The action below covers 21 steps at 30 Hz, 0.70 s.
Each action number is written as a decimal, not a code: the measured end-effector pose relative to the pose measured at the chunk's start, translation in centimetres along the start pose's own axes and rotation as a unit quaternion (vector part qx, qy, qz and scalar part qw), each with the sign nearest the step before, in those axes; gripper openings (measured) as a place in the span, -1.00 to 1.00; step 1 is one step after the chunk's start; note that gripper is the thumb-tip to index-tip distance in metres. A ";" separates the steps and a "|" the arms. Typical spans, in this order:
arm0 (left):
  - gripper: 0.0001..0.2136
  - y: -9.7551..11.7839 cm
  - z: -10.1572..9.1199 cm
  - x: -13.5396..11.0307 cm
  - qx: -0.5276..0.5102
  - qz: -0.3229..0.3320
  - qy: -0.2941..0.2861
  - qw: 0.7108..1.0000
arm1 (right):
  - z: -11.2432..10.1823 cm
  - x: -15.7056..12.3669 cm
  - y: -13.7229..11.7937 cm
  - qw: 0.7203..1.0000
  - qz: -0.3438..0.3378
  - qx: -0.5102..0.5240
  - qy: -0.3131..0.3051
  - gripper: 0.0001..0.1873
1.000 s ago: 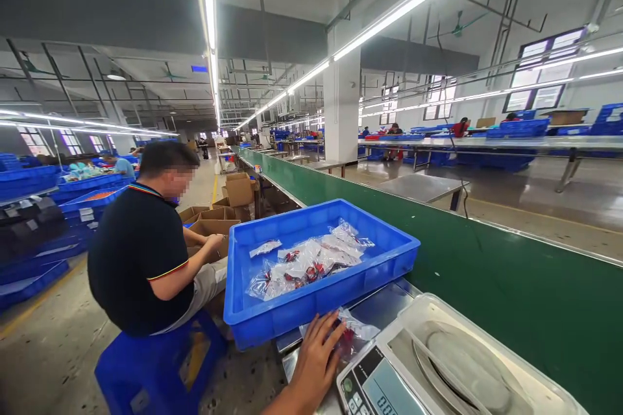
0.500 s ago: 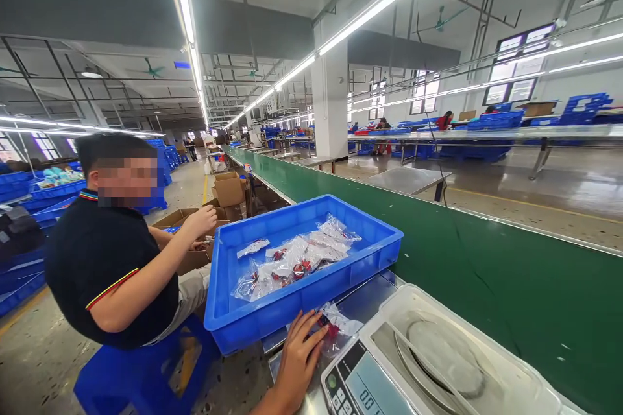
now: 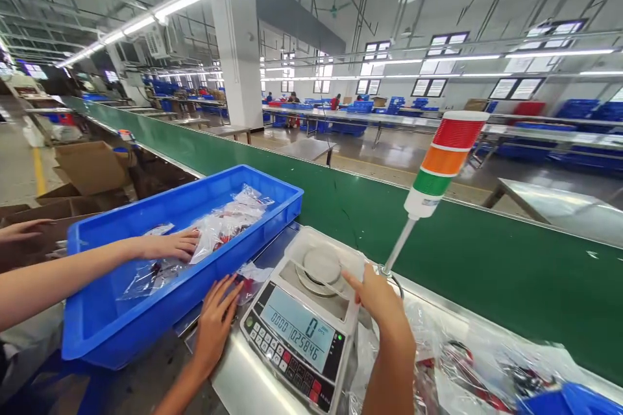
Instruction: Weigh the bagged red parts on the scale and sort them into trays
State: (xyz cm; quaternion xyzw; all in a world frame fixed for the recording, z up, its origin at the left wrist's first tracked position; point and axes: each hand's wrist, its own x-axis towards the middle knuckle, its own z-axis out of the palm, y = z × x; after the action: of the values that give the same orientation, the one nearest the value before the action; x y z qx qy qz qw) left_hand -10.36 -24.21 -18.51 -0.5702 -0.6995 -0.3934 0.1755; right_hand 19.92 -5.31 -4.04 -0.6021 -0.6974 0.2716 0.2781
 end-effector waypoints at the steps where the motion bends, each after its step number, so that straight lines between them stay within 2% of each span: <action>1: -0.64 0.1 -0.1 0.1 0.012 0.006 0.004 1.000 | 0.5 0.5 -0.3 1.000 0.009 0.009 -0.017 -0.80; 4: -0.63 0.2 -0.4 0.2 0.035 0.013 0.007 0.999 | 0.4 0.5 -1.4 0.999 0.009 0.046 -0.017 -0.69; 6: -0.62 0.1 -0.4 0.2 0.038 0.015 0.003 0.999 | -0.9 -0.5 -2.3 0.989 0.005 0.145 0.019 -0.58; 9: -0.62 0.0 -0.2 0.2 0.036 0.022 0.006 0.999 | -3.4 -2.6 -3.8 0.934 -0.003 0.345 0.097 -0.43; 10: -0.62 0.0 -0.1 0.2 0.035 0.025 0.011 0.999 | -4.1 -3.2 -4.2 0.915 -0.007 0.386 0.116 -0.41; 12: -0.62 0.1 0.0 0.2 0.033 0.029 0.023 0.999 | -5.0 -4.1 -4.9 0.896 -0.010 0.424 0.135 -0.41; 16: -0.62 0.2 -0.3 0.2 0.025 0.026 0.027 0.999 | -5.2 -4.3 -5.0 0.899 -0.003 0.422 0.119 -0.39; 21: -0.69 0.5 -1.2 0.2 0.000 -0.023 0.029 0.999 | -4.8 -3.7 -4.1 0.931 0.027 0.343 0.124 -0.39</action>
State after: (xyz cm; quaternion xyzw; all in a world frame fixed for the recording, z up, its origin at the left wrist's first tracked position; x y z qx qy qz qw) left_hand -10.18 -24.94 -17.45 -0.5423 -0.7070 -0.4139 0.1865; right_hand 20.94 -9.27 2.04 -0.5172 -0.5053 0.4251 0.5445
